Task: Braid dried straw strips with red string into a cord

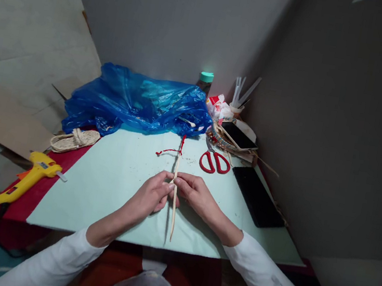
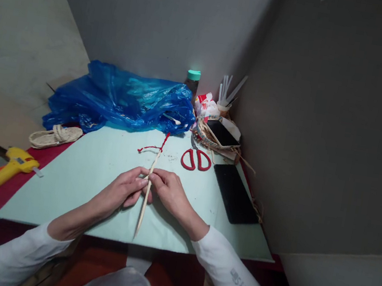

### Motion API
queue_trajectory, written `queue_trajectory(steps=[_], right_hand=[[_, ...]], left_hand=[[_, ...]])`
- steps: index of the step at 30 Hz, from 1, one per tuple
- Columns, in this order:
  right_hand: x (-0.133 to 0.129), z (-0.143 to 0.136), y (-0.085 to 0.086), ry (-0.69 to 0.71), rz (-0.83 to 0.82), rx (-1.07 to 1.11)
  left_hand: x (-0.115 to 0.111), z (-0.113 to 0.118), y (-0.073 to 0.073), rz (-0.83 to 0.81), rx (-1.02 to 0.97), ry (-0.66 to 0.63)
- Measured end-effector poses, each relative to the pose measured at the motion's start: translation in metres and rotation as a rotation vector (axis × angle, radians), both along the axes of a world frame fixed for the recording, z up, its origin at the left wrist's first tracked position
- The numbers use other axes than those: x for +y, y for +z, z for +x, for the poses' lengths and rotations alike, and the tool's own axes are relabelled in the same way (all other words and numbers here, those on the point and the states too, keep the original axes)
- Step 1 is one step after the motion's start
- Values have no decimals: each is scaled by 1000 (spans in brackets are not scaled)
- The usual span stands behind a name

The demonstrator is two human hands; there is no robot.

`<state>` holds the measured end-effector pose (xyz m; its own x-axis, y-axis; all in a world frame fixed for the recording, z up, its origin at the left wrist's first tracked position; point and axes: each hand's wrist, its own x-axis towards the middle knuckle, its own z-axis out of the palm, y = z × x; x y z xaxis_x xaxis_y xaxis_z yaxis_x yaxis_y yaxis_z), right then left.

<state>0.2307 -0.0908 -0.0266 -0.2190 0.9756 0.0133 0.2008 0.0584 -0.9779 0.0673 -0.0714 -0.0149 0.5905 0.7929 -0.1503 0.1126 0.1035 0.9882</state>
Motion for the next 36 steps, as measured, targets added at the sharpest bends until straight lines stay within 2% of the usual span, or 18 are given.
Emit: queue_trajectory(steps=[4,8,11,14,17,19,20,22,23,24,27,29,33,36], right_hand=[[0,0,-1,-59,3,11],[0,0,-1,-49,11,70],[-1,0,1,-38,-78,198],[-2,1,4,-26,-210,313],[-3,3,6,-9,-201,329],[-3,3,7,-4,-160,328],[-3,4,8,0,-149,337],[-4,3,11,13,-134,356],[-5,3,12,21,-128,360],[-5,2,14,28,-123,359],[-6,0,15,31,-99,350],[-7,-1,13,28,-85,340],[-8,0,7,-8,-13,224],[-10,1,11,-10,19,82]], left_hand=[[-4,-6,10,117,171,88],[-19,-1,22,411,380,117],[-31,11,19,579,491,90],[-36,17,14,652,597,35],[-28,13,19,658,540,-87],[-16,6,23,610,446,-89],[-8,2,25,571,401,-24],[10,-2,26,456,298,185],[18,-2,25,348,215,194],[25,-2,23,202,116,142],[38,2,17,-255,-159,-134],[40,5,15,-422,-245,-209],[34,5,11,-496,-197,-212],[31,4,7,-395,-65,-189]])
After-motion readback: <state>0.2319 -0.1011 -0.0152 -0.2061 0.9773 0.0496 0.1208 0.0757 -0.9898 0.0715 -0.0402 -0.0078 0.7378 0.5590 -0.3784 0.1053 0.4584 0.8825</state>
